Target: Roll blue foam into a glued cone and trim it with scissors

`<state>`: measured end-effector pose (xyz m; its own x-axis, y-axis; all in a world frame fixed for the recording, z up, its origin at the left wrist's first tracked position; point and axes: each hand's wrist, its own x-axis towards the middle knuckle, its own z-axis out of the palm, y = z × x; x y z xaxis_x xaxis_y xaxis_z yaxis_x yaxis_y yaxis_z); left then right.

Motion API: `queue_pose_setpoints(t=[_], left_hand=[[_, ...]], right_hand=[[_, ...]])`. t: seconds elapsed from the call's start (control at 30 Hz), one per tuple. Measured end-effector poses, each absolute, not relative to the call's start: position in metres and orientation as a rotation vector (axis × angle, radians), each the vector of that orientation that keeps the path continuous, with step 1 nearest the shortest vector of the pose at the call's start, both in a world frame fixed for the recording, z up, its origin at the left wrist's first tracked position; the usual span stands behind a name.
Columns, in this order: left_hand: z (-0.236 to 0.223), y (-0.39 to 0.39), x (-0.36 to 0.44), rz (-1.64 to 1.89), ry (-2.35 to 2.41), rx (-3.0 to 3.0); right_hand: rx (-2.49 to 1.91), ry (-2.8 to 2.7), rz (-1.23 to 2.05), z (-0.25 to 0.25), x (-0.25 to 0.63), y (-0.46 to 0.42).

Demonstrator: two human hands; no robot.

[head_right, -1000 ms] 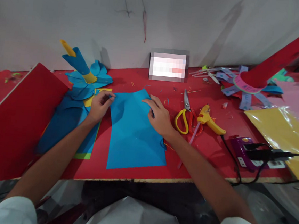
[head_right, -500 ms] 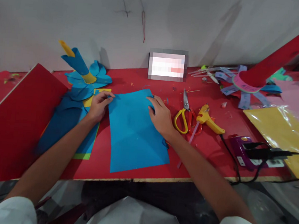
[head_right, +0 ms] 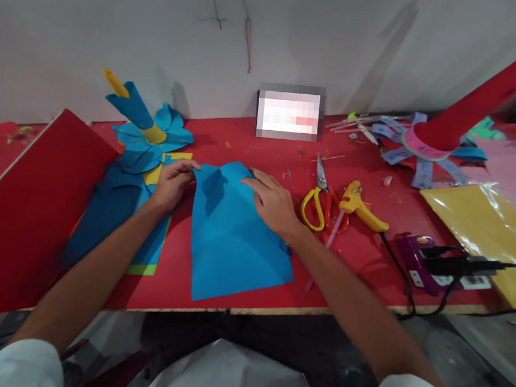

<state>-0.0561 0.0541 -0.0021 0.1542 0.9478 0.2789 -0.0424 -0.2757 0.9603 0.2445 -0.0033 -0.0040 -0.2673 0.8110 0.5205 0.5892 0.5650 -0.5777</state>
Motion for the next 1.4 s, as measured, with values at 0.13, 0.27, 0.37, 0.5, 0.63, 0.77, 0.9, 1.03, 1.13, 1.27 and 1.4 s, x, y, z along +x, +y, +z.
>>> queue_pose_setpoints(t=[0.13, 0.27, 0.37, 0.5, 0.63, 0.77, 0.9, 1.03, 1.13, 1.27, 1.4], left_hand=[[-0.004, 0.056, -0.058, 1.311, 1.018, 1.586], [-0.002, 0.058, -0.059, 1.331, 0.985, 1.696], [0.000, 0.057, -0.060, 1.315, 0.886, 1.682], [0.002, 0.054, -0.059, 1.227, 0.781, 1.619], [0.004, 0.053, -0.057, 1.175, 0.712, 1.556], [0.005, 0.051, -0.055, 1.150, 0.731, 1.534], [0.004, 0.050, -0.056, 1.133, 0.789, 1.517], [0.001, 0.049, -0.058, 1.084, 0.825, 1.519], [-0.002, 0.050, -0.059, 1.049, 0.830, 1.539], [-0.001, 0.050, -0.059, 1.053, 0.835, 1.530], [0.002, 0.049, -0.058, 1.035, 0.853, 1.564]], right_hand=[[-1.134, -1.987, 0.333, -0.005, 0.245, -0.002], [-1.146, -2.004, 0.333, -0.004, 0.245, -0.003], [-1.147, -2.047, 0.328, -0.003, 0.244, -0.004], [-1.102, -2.152, 0.356, -0.002, 0.244, -0.003], [-0.988, -2.215, 0.439, -0.002, 0.243, -0.002], [-0.945, -2.224, 0.554, 0.001, 0.242, -0.004], [-1.019, -2.183, 0.647, 0.001, 0.242, -0.007], [-1.018, -2.148, 0.669, -0.006, 0.244, -0.004], [-1.036, -2.116, 0.661, -0.011, 0.245, -0.002], [-1.026, -2.092, 0.643, -0.012, 0.245, -0.002], [-1.038, -2.099, 0.616, -0.010, 0.244, -0.003]])
